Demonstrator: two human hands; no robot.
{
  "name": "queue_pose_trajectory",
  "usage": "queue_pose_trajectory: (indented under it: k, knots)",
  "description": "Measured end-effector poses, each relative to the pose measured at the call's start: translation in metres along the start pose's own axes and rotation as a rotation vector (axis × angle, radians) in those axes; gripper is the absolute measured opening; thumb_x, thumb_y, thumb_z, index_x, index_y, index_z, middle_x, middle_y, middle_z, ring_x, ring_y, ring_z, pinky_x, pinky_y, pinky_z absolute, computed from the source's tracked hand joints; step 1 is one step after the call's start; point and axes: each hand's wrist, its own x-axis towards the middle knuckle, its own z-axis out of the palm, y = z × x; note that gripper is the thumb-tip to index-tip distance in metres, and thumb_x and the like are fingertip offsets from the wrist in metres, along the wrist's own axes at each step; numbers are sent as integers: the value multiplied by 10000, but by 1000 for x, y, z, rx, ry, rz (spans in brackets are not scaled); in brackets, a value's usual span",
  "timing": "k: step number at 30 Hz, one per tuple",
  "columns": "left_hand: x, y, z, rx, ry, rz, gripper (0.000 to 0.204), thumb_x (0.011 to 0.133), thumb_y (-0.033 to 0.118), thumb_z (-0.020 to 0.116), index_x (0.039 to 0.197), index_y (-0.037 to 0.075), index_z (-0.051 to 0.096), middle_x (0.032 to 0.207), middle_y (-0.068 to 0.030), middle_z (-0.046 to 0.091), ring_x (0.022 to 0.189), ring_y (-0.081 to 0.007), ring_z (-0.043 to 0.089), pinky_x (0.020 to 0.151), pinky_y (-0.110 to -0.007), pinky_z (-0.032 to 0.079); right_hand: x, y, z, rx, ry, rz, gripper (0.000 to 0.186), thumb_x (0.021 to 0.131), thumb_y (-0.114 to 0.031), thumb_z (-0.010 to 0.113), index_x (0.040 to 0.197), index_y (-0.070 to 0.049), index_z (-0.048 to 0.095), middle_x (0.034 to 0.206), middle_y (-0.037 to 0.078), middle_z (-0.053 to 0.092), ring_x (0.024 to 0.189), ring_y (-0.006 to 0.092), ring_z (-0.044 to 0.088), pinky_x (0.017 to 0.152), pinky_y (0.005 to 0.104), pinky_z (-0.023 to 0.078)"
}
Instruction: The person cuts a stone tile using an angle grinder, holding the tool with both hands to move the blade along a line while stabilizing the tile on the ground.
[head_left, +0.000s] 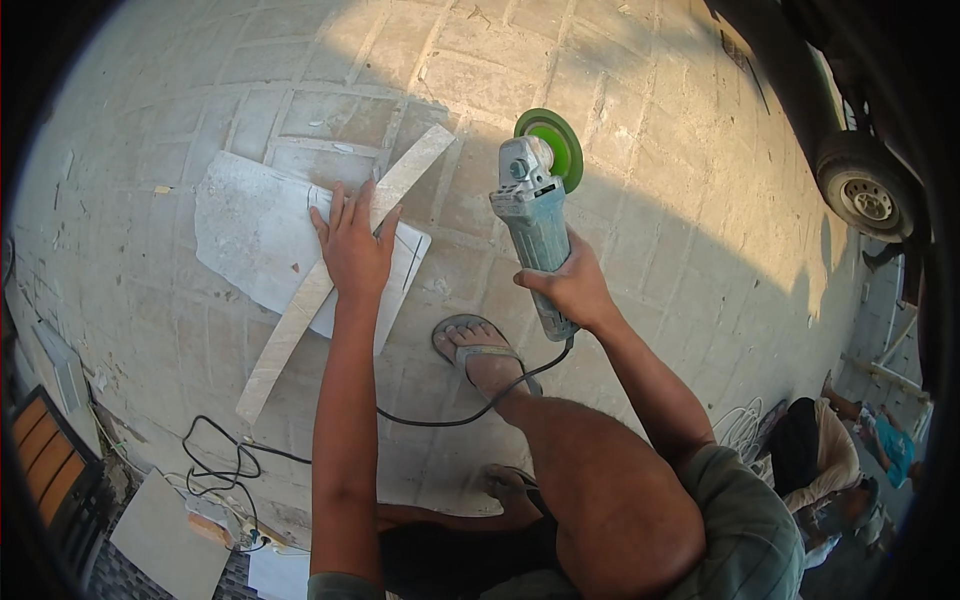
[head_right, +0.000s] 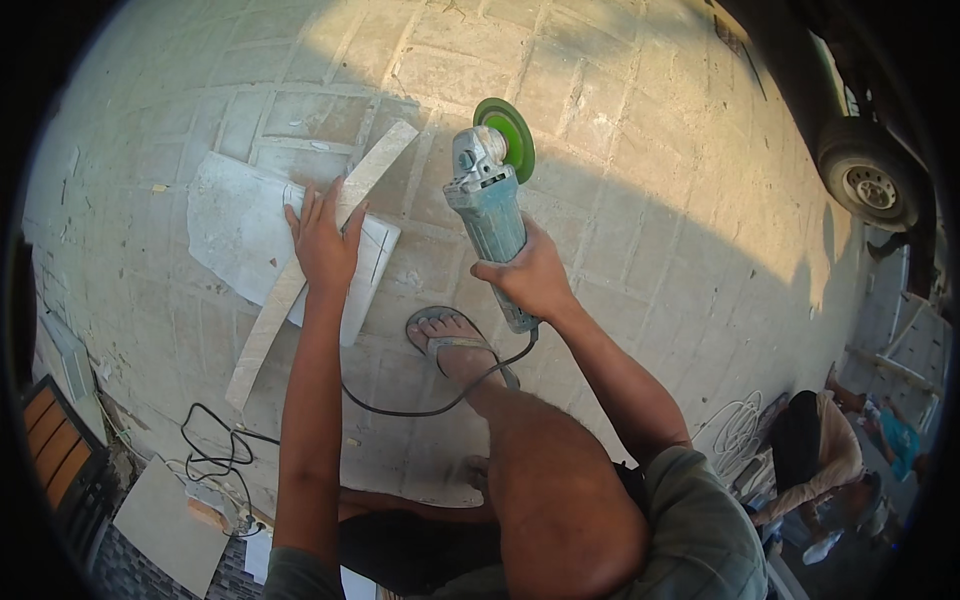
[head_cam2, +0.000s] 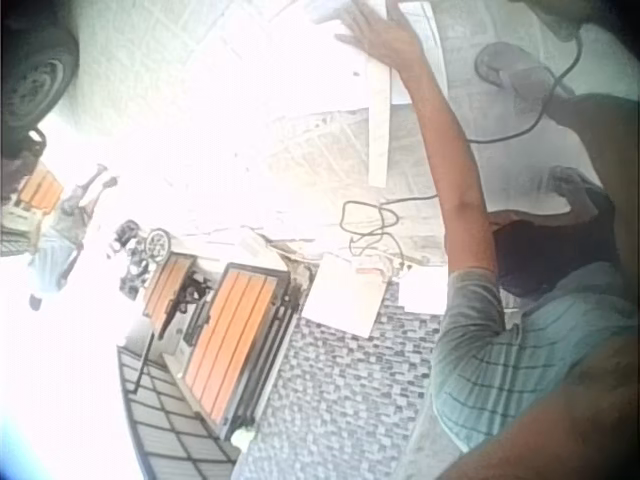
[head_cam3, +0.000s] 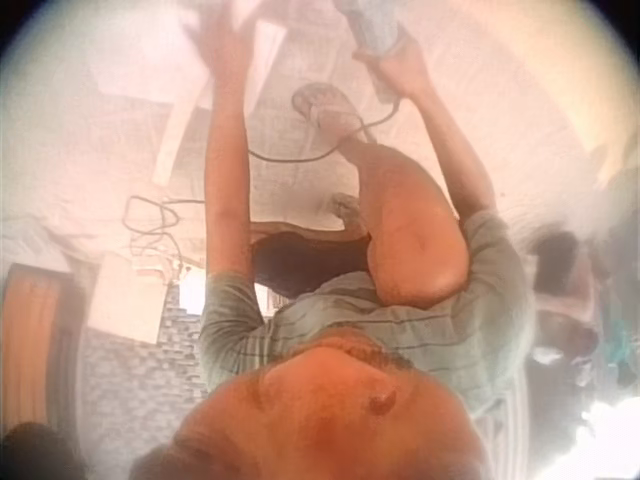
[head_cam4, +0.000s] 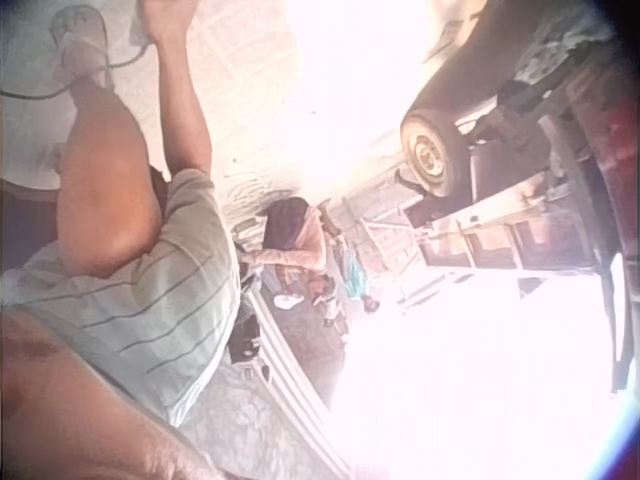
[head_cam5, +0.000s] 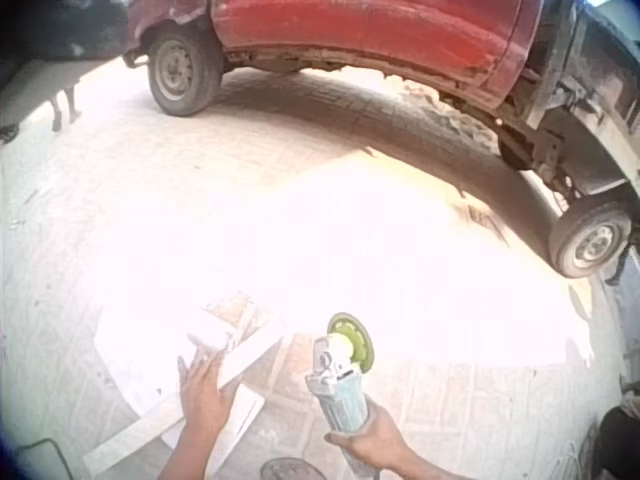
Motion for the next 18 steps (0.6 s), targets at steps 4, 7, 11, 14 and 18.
queue_pose_trajectory:
  k: [4,7,11,14,18]
  knots:
    - [-4,1,4,15,-8,-20,549,958,411,722,1402,96,644,1447,-72,640,1501,-327,414,1255,-642,144,-2,-1,7,-115,53,-39,745,674,-240,851,1310,43,586,1111,195,706,1017,310,690,945,408,524]
    - [-6,2,4,19,36,-31,534,949,430,723,1380,119,668,1455,-45,640,1501,-308,422,1256,-649,132,1,-9,15,-193,48,-43,787,669,-277,843,1332,50,575,1105,249,707,1024,358,699,946,417,528]
    - [-6,5,4,20,55,-48,518,945,429,724,1379,151,674,1456,-34,641,1493,-301,435,1257,-648,128,14,-25,32,-284,20,-69,814,668,-299,832,1352,54,566,1065,297,715,998,413,716,919,427,553]
    - [-6,12,4,35,59,-41,520,953,417,725,1389,141,664,1451,-30,644,1491,-302,439,1249,-650,157,26,-35,44,-313,17,-112,800,671,-307,833,1338,45,569,1051,298,722,984,438,717,899,453,567]
    - [-9,11,6,27,69,-33,497,941,411,729,1356,141,687,1414,-41,669,1478,-290,457,1262,-625,149,42,-46,62,-364,-6,-124,748,678,-306,826,1301,26,579,1034,287,725,980,442,714,884,478,573]
